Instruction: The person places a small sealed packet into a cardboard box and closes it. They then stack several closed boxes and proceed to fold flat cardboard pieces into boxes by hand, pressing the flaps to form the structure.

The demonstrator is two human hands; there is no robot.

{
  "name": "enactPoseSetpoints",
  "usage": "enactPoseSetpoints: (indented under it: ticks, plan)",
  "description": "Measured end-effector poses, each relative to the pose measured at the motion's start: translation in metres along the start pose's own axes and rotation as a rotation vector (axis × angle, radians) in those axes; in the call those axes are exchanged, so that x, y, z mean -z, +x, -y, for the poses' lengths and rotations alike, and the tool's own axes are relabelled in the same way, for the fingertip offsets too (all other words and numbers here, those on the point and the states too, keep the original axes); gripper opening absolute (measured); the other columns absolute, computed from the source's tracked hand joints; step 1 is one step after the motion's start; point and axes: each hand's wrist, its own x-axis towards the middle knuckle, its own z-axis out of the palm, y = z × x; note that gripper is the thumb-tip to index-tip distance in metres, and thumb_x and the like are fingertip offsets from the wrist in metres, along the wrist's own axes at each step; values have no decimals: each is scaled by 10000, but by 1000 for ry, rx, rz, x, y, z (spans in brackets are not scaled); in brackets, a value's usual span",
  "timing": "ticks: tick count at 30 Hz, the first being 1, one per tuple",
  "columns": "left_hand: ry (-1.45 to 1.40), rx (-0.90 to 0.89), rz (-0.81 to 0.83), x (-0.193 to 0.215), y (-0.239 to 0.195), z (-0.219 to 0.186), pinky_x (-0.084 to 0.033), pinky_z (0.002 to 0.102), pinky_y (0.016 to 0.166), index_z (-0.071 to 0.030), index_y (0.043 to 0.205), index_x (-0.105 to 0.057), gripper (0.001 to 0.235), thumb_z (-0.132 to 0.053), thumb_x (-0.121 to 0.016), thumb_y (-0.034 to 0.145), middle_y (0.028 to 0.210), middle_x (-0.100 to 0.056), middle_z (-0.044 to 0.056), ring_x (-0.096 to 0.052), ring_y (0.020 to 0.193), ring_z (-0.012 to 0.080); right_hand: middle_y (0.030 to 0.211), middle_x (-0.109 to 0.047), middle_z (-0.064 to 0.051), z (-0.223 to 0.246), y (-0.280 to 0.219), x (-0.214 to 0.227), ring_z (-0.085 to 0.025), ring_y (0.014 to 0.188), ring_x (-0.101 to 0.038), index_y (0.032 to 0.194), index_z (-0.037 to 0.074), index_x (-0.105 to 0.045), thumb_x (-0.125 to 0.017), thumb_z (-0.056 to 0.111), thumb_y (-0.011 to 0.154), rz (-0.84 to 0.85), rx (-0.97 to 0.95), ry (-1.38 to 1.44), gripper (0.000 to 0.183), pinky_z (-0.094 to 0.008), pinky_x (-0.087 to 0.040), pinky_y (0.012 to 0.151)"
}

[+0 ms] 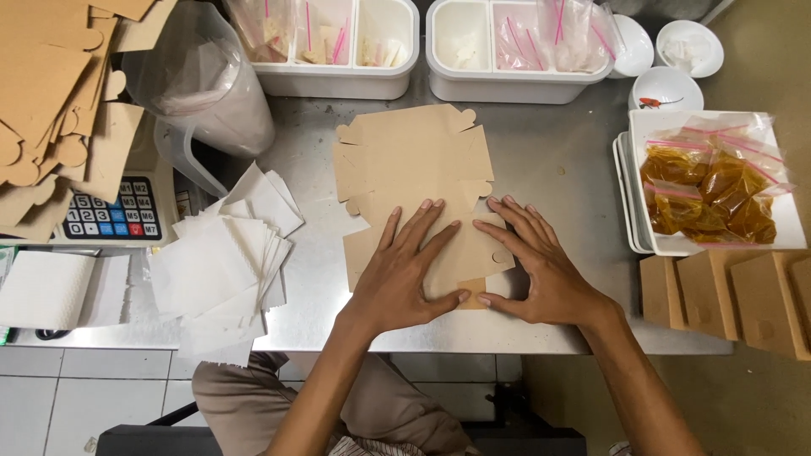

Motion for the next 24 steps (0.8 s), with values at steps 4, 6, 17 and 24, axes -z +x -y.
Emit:
enactPoseSetpoints:
  ticks: [4, 6, 17, 24]
  plan:
    - [-16, -5, 17, 2, 0, -2, -20, 570, 1289, -109, 1518, -517, 894, -457, -794, 743, 1627, -406, 217, -276, 1571, 369, 1635, -333, -212, 1, 1, 1, -446, 1564, -186, 1531, 116, -464, -906, 404, 705, 29, 0, -23, 980, -624, -64, 1245]
    - [-13, -10, 14, 1, 0, -1, -22, 571, 1288, -108, 1517, -518, 893, -454, -796, 742, 1625, -408, 219, -278, 1570, 370, 1640, -325, -214, 1, 0, 0, -446, 1566, -178, 1530, 115, -462, -923, 425, 685, 30, 3, -29, 1011, -624, -57, 1246]
    - [-7, -31, 20, 2, -3, 0, -23, 582, 1286, -99, 1523, -506, 886, -438, -786, 754, 1629, -392, 228, -265, 1573, 379, 1608, -396, -166, 3, 0, -6, -409, 1552, -258, 1505, 163, -515, -752, 351, 875, -24, -90, -13, 698, -625, -109, 1242]
    - [-4, -27, 22, 5, -6, -2, -30, 581, 1286, -90, 1517, -515, 886, -441, -791, 751, 1626, -395, 232, -269, 1571, 384, 1646, -357, -141, 0, -1, -8, -386, 1564, -232, 1496, 200, -531, -843, 421, 778, -10, -46, -71, 814, -592, -93, 1259]
